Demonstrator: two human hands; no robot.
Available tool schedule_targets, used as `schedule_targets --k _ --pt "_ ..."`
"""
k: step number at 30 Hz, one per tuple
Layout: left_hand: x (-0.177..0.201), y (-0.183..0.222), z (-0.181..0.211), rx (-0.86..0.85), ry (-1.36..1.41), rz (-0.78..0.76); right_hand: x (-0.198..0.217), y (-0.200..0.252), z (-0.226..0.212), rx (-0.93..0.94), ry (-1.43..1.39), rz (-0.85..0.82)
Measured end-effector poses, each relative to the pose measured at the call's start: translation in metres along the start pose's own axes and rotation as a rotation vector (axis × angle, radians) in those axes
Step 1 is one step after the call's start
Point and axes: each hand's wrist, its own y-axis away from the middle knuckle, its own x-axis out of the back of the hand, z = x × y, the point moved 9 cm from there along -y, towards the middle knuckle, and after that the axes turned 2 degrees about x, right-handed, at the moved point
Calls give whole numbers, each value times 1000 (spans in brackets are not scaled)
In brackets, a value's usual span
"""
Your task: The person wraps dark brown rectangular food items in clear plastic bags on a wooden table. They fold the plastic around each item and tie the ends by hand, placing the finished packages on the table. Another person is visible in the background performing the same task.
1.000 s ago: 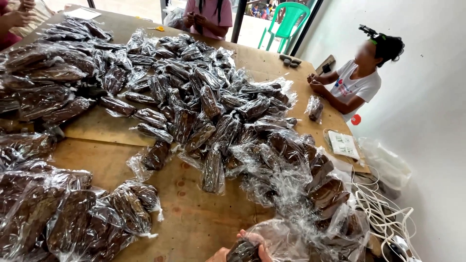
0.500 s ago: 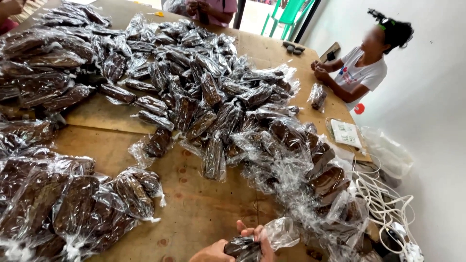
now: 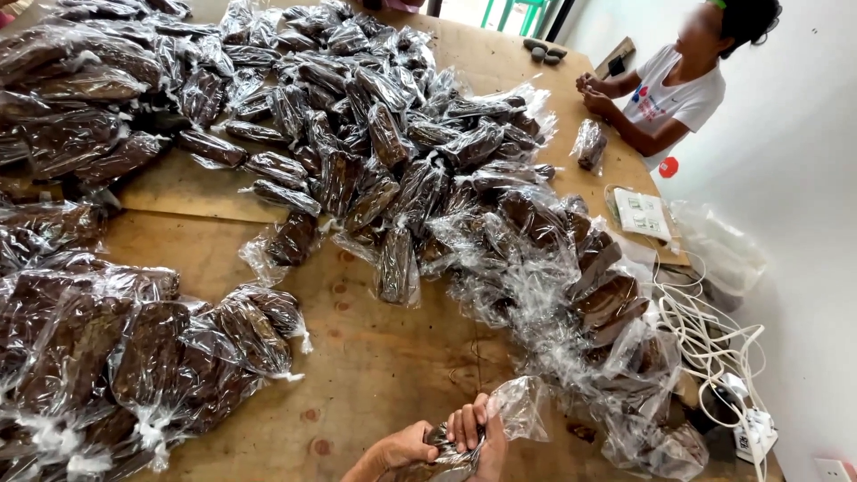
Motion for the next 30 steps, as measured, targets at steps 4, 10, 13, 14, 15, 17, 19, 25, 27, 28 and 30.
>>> schedule_targets --k 4,10,13,14,15,17,19,25,27,28,30 --pt "-12 10 16 -7 151 28 3 -1 4 -30 -25 -125" --pt "-17 16 20 1 91 68 -7 5 1 -68 -45 -157" --pt "-6 8 4 12 -138 36 -15 3 -1 -112 -154 -326" --pt "-3 3 -7 21 -290 -26 -20 3 -3 -115 -243 -434" --pt "-8 9 8 8 -287 -5 -20 2 -3 -135 -245 -448" --pt "-21 20 23 141 -255 -11 -20 1 -10 -99 -225 -513" --pt "-26 23 33 118 -221 -12 -18 1 -9 -109 -224 -515" --pt "-31 22 39 30 -175 -30 -10 0 -8 -72 -210 -449" --pt "-35 24 45 22 -166 -25 -8 -1 -9 -61 -224 -447" --pt "-36 25 48 12 -138 -13 -5 -2 -9 -65 -216 -455" --pt "-39 26 50 1 -109 -4 2 -3 -8 -69 -205 -462"
